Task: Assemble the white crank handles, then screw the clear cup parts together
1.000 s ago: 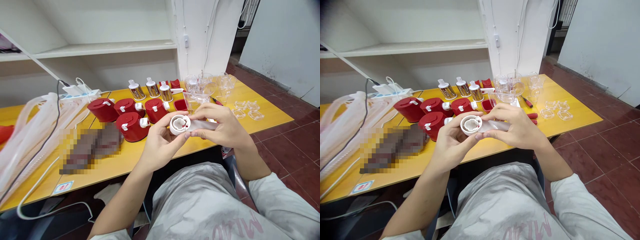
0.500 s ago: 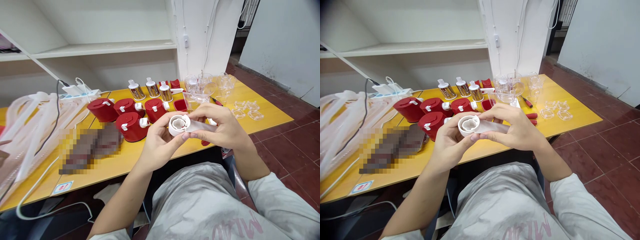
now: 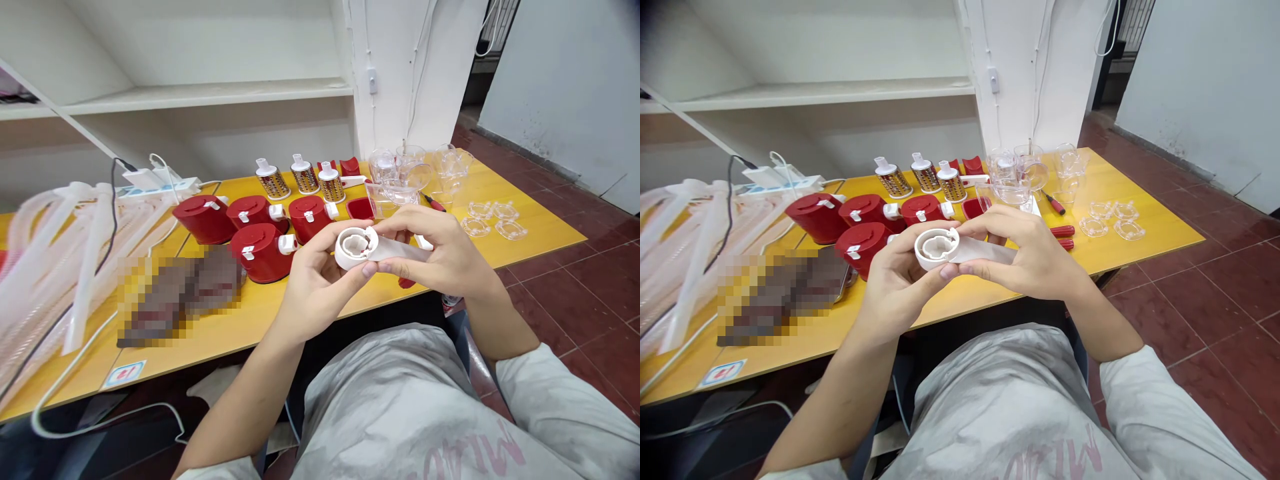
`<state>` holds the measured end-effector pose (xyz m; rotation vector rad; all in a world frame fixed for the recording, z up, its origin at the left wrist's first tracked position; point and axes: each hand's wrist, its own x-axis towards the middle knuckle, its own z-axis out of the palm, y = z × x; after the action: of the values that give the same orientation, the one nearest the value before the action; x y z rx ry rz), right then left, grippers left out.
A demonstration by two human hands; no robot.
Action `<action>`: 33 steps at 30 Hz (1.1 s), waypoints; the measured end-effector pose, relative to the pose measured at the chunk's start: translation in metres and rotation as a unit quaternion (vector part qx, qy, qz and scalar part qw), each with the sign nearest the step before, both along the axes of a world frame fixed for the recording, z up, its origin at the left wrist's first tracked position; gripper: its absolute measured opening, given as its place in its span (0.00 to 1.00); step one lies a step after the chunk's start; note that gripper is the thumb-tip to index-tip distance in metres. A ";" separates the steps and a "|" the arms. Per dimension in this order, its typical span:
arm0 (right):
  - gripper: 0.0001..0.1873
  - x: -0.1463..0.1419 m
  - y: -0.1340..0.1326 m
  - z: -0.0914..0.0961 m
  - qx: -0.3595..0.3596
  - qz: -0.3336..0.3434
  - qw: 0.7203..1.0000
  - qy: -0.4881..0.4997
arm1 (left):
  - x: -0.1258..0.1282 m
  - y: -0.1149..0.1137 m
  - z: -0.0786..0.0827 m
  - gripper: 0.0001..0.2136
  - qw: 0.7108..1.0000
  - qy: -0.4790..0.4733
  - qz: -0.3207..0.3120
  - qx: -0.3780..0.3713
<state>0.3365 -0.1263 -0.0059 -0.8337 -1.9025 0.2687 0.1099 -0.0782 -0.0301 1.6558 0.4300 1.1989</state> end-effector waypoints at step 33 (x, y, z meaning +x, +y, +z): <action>0.18 0.002 0.002 -0.007 -0.006 0.030 0.999 0.008 | 0.000 -0.010 -0.003 0.25 0.999 -0.008 -0.006 0.048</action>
<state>0.3389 -0.1240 -0.0132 -0.7804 -1.9145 0.3229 0.1098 -0.0886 -0.0336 1.7273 0.3575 1.2395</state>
